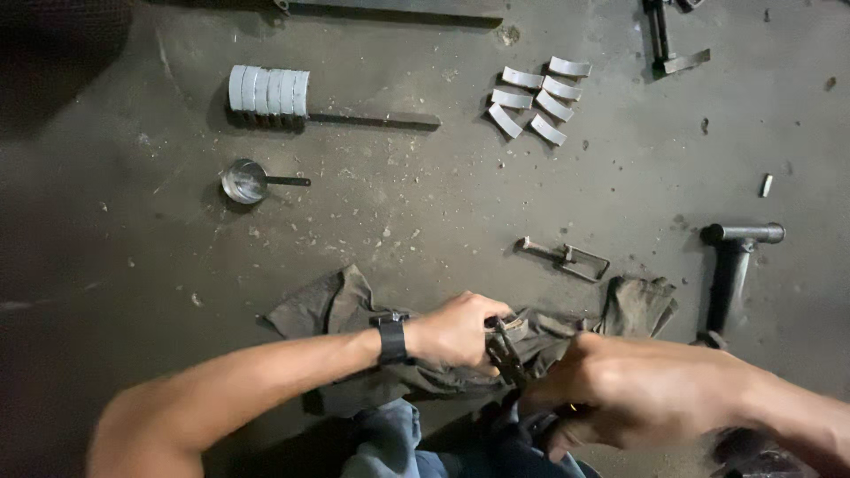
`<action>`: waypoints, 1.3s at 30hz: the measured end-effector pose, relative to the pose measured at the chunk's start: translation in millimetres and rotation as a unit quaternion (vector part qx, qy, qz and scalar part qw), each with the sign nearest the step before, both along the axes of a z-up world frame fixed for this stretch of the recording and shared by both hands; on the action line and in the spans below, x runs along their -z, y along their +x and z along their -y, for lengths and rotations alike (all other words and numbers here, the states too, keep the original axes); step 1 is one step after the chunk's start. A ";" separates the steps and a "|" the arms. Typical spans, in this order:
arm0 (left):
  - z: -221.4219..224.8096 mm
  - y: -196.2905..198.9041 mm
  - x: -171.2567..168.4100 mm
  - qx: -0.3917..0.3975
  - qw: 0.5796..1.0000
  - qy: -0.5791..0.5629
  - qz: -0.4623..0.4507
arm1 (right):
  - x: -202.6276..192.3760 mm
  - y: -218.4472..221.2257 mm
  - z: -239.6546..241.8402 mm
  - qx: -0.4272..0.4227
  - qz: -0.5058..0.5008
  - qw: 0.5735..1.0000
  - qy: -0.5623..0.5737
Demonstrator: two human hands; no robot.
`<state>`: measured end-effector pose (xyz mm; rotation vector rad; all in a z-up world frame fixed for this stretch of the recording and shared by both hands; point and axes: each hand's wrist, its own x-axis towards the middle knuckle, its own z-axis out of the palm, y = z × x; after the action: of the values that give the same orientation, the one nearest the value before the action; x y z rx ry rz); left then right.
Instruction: The person fits curved metal inserts into a clamp fixture, tightens the clamp, and assembles metal components by hand.
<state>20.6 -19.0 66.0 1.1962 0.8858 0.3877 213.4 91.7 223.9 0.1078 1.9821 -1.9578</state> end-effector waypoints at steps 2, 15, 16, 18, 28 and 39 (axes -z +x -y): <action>2.9 0.9 -0.4 -0.041 0.999 0.013 0.012 | -0.1 1.1 -0.8 0.043 -0.021 0.999 0.019; -4.8 21.6 66.6 -0.262 0.964 -0.007 -0.038 | 81.0 31.5 3.0 0.268 0.112 0.950 0.118; -2.9 25.2 73.5 -0.263 0.964 -0.011 -0.042 | 91.0 36.4 5.9 0.285 0.265 0.918 0.073; -9.4 32.4 83.2 -0.275 0.961 -0.004 0.041 | 109.6 38.1 25.2 0.394 0.211 0.893 0.049; -61.0 -51.8 -2.9 -0.189 0.859 0.343 -0.329 | 97.5 45.5 31.1 0.571 0.230 0.765 0.192; -62.5 -56.8 -48.9 -0.140 0.714 0.552 -0.408 | 150.0 -29.6 56.7 0.557 -0.109 0.708 0.421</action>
<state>-36.2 43.5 114.8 2.4646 1.7239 0.6987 183.8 35.0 73.9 1.7135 3.2377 -1.2257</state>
